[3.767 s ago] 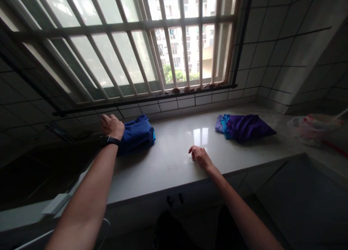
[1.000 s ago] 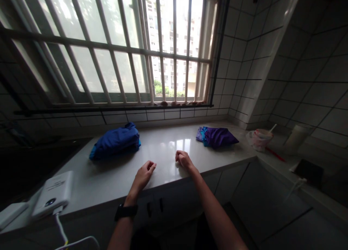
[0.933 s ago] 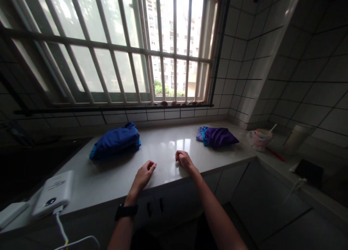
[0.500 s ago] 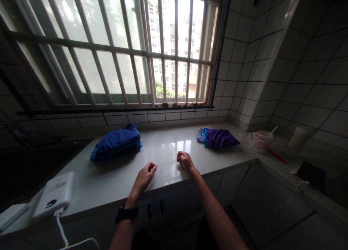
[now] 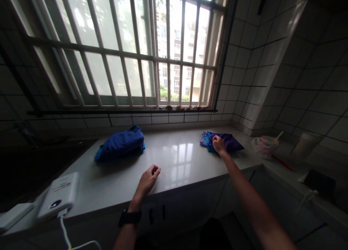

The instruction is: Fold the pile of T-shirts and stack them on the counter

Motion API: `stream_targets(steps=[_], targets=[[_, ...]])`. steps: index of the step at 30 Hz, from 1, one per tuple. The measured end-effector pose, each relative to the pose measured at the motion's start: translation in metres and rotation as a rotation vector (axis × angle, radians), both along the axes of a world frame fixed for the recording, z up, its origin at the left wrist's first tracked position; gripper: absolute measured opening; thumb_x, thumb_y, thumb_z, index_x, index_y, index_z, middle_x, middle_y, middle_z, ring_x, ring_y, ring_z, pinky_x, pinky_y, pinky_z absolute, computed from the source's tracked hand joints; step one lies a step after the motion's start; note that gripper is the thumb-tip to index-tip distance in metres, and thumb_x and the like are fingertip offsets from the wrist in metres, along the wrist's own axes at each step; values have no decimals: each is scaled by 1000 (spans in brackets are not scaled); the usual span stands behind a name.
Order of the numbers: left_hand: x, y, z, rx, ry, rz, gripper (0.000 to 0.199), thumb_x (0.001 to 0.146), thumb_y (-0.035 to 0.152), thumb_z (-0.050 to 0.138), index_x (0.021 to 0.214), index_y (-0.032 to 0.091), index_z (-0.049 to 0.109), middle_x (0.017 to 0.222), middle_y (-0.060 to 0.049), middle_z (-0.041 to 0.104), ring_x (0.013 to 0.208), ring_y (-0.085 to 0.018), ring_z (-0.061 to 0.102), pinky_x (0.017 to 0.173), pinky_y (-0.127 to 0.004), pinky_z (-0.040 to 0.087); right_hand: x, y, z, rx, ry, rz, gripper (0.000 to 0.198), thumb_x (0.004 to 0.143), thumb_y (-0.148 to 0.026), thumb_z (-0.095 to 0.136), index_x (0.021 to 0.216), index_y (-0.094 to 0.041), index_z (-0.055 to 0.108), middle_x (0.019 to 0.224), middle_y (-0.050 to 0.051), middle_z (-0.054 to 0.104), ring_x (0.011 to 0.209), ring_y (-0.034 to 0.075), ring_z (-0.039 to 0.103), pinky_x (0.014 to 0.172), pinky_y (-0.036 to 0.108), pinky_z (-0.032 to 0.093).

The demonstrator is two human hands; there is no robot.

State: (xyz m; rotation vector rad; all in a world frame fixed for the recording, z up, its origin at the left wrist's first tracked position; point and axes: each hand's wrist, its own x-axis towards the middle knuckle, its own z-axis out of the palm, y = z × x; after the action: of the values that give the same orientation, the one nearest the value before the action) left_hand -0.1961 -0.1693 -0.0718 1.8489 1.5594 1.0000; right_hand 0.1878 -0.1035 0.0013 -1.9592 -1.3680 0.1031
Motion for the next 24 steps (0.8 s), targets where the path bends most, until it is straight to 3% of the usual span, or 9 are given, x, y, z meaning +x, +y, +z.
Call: stream_targets(steps=[4,11,19,24], targets=[[0,-1,1,-5,2,-1,32,79,54,46,72,24,56,73,-3,65,72,-22,60,71,-33,44,34,2,0,-95,-55,-90,31,83,-9,46,95,-14,75,101,18,75,88,25,68,75,29,44],[-1,0,1,-1,-5,-5,32,78,54,47,73,24,56,71,-2,64,70,-22,59,69,-33,44,53,-1,-23,-169,-69,-107,26,79,-9,54,88,-16,78,99,16,78,92,26,72,77,27,46],[-2,0,1,-13,1,-12,33,78,55,46,73,24,56,71,-2,63,70,-22,59,70,-32,44,66,3,-32,-103,39,-67,25,75,-10,51,77,-18,75,91,14,77,87,25,70,78,27,46],[-2,1,1,-11,1,-9,34,78,56,46,73,24,56,69,-1,61,69,-22,59,70,-32,44,70,6,-29,-35,168,32,19,67,-11,49,64,-20,66,71,7,69,73,19,63,71,26,45]])
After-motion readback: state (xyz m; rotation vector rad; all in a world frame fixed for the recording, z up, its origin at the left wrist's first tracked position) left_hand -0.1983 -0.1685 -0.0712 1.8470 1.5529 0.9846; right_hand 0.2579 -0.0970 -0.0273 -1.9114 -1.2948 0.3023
